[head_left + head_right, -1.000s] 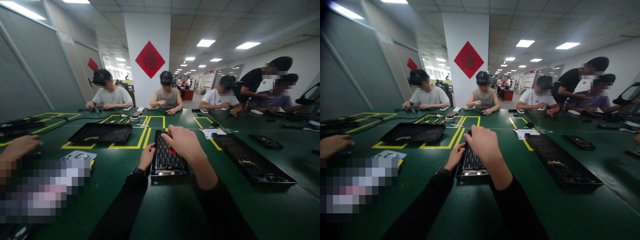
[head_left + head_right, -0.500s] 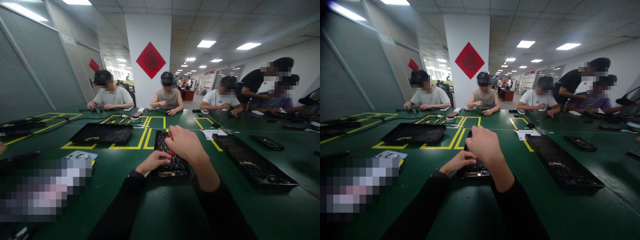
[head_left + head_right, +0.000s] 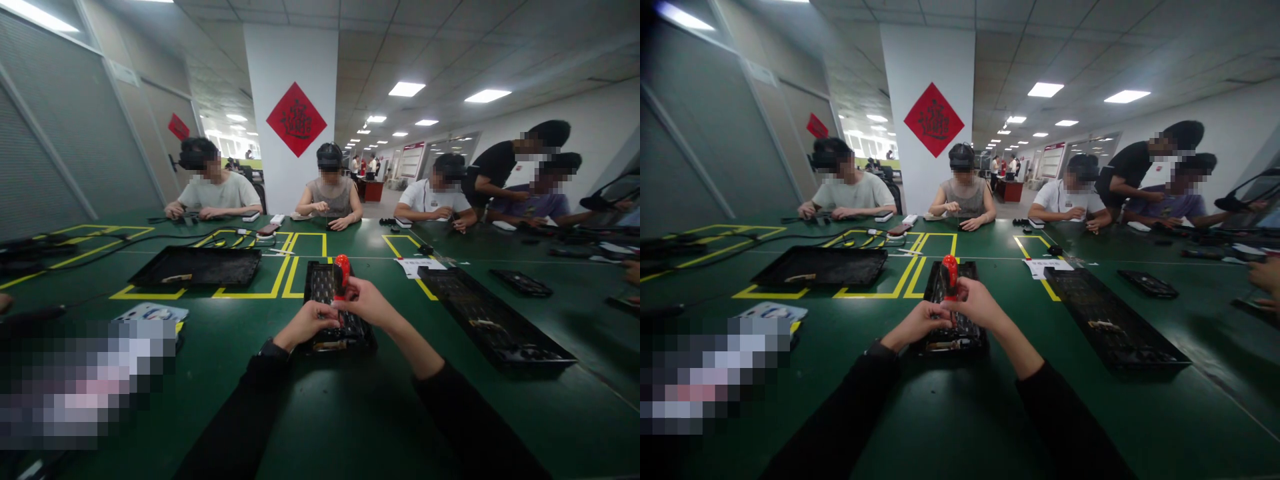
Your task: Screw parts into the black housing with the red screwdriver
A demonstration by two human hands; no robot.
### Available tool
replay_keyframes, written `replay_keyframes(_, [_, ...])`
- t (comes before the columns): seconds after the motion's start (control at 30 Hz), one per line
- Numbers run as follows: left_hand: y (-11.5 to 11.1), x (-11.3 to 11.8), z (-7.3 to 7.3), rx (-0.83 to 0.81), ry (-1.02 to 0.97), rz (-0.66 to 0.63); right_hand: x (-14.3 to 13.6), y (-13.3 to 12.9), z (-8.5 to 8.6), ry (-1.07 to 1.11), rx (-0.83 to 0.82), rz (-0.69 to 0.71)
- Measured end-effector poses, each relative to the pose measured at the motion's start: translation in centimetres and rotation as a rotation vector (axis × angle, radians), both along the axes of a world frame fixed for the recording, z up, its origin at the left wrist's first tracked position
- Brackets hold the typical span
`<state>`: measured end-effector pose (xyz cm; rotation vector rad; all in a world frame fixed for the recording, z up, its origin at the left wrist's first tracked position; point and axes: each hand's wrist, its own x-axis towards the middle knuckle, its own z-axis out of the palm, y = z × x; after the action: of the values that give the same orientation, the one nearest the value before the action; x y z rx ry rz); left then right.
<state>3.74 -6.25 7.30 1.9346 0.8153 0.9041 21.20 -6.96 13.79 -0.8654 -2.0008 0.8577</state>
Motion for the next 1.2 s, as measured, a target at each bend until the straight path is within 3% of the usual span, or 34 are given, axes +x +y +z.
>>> replay_keyframes(0.13, [0.1,0.2,-0.3,0.030,0.005,0.037,-0.5,-0.5,-3.8,0.174,-0.097,-0.017])
replay_keyframes(0.3, [0.0,0.5,-0.3,0.064,-0.005,0.089,-1.2,-1.3,-5.7,0.405,-0.157,-0.088])
replay_keyframes(0.5, [0.2,0.2,-0.4,0.063,0.046,0.042,-1.4,-1.7,-6.1,0.465,-0.114,-0.202])
replay_keyframes(0.83, [0.1,-0.2,0.0,-0.058,0.084,-0.103,-1.5,-3.1,-5.9,0.230,0.145,-0.317])
replay_keyframes(1.2, [0.2,0.2,-0.6,-0.130,-0.022,-0.062,-1.7,-2.8,-6.5,0.292,0.107,-0.330])
